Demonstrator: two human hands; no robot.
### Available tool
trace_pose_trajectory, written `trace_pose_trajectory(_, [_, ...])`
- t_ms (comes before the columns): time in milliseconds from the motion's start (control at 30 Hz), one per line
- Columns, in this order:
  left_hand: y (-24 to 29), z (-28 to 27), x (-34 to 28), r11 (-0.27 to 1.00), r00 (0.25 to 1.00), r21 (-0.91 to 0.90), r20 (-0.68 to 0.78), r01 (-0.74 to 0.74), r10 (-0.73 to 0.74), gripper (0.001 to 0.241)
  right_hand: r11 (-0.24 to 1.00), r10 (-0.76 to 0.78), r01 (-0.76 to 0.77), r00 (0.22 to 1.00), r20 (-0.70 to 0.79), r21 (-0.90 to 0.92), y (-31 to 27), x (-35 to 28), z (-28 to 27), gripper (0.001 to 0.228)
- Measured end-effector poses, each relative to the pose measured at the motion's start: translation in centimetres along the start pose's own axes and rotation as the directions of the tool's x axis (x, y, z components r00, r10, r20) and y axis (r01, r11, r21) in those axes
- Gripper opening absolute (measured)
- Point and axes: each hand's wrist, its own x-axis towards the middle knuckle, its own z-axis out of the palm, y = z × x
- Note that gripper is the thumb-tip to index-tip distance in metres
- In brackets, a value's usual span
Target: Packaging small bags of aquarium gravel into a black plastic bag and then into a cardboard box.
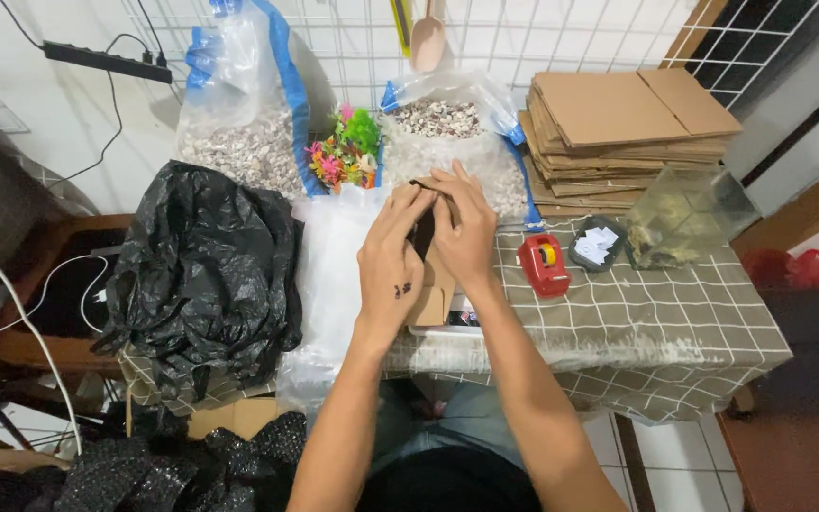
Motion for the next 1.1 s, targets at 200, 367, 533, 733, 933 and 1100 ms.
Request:
trace_pose_trajectory(200, [-0.4, 0.7, -0.1, 0.995, 0.999, 0.096, -0.017, -0.040, 0.042, 0.062, 0.998, -0.058, 0.058, 0.998, 0.012, 0.017, 0.4, 0.0, -0.1, 0.019])
trace_pose_trajectory(367, [-2.4, 1.2, -0.3, 0.979, 0.999, 0.202, 0.033, -0.039, 0.033, 0.061, 0.996, -0.069, 0.068, 0.998, 0.014, 0.058, 0.1, 0.4, -0.2, 0.019])
trace_pose_trajectory(533, [-2.4, 1.2, -0.4, 0.968, 0.998, 0.250, 0.054, -0.027, 0.014, 0.059, 0.995, -0.064, 0.065, 0.998, -0.022, 0.078, -0.3, 0.4, -0.2, 0.016])
trace_pose_trajectory(733, [-2.4, 1.3, -0.4, 0.962, 0.997, 0.271, 0.081, -0.012, -0.010, 0.061, 0.995, -0.077, 0.080, 0.996, -0.036, 0.066, -0.8, 0.3, -0.5, 0.017])
trace_pose_trajectory(933, [-3.6, 2.0, -0.5, 0.928, 0.994, 0.373, 0.105, -0.020, -0.021, 0.064, 0.992, -0.103, 0.104, 0.995, -0.019, 0.066, -0.8, 0.4, -0.5, 0.014])
trace_pose_trajectory(1100, [-3.9, 2.3, -0.5, 0.928, 0.993, 0.372, 0.115, -0.004, -0.042, 0.058, 0.993, -0.089, 0.091, 0.996, -0.022, 0.077, -1.3, 0.6, -0.7, 0.017])
